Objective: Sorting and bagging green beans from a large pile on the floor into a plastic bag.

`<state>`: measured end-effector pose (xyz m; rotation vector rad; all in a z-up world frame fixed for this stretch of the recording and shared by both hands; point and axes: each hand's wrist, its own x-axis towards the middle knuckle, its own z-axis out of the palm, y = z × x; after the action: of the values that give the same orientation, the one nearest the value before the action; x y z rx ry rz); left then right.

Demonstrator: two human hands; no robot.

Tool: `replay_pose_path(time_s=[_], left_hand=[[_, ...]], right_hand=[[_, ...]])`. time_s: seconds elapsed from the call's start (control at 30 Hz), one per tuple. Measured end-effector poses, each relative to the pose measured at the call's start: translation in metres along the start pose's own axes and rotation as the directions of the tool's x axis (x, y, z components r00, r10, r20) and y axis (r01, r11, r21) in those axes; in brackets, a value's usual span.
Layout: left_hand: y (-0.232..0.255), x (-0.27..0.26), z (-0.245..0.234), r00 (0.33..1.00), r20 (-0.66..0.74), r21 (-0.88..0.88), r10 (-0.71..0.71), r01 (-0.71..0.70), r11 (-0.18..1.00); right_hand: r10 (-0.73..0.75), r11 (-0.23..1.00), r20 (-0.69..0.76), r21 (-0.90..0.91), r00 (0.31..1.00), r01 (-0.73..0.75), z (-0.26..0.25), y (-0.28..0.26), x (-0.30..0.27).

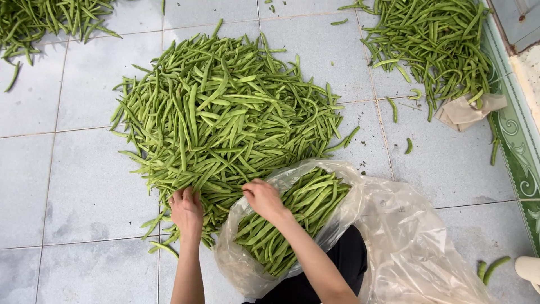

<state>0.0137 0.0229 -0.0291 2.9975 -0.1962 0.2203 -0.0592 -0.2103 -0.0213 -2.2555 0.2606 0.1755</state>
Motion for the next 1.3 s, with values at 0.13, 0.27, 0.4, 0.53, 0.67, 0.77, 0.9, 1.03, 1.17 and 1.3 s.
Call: replay_pose_path(time_s=[0.13,0.27,0.4,0.53,0.67,0.77,0.9,1.03,1.17,1.3], left_hand=[[-0.010,0.010,0.022,0.999,-0.011,0.007,0.032,-0.032,0.999],[-0.020,0.012,0.033,0.998,0.032,-0.021,0.056,-0.055,0.998],[-0.026,0.014,0.046,0.997,0.031,0.047,0.077,-0.078,0.996],[-0.024,0.016,0.033,0.997,0.062,0.017,0.041,-0.042,0.999],[-0.012,0.001,-0.002,0.997,0.079,-0.065,-0.025,0.030,0.997],[-0.013,-0.021,-0.027,0.999,0.031,-0.113,-0.030,0.033,0.993],[-0.005,-0.039,-0.065,1.000,-0.004,-0.320,-0.030,0.027,0.947],[0.042,-0.070,-0.094,0.991,0.114,-0.561,0.068,0.008,0.828],[0.096,-0.107,-0.088,0.909,0.265,-0.687,0.322,-0.057,0.724],[0.119,-0.130,-0.062,0.892,0.180,-0.482,0.414,-0.286,0.828]], right_hand=[[-0.017,1.000,0.057,0.004,0.998,0.017,0.130,0.029,0.079],[0.040,0.997,0.075,-0.072,0.996,-0.034,0.183,0.042,0.097],[0.035,0.999,0.006,0.014,0.999,-0.035,0.122,0.013,0.082],[0.098,0.985,-0.022,0.145,0.995,-0.093,0.093,0.010,0.071],[0.153,0.884,-0.166,0.463,0.974,-0.060,0.031,0.010,0.048],[0.183,0.728,-0.184,0.686,0.966,-0.007,-0.030,0.012,0.018],[0.313,0.560,-0.278,0.826,0.908,0.059,-0.099,0.051,-0.025],[0.396,0.584,-0.279,0.812,0.875,-0.005,-0.125,0.086,-0.073],[0.518,0.662,-0.247,0.722,0.819,-0.201,-0.133,0.084,-0.093],[0.390,0.913,-0.630,0.170,0.671,-0.370,-0.139,0.071,-0.097]])
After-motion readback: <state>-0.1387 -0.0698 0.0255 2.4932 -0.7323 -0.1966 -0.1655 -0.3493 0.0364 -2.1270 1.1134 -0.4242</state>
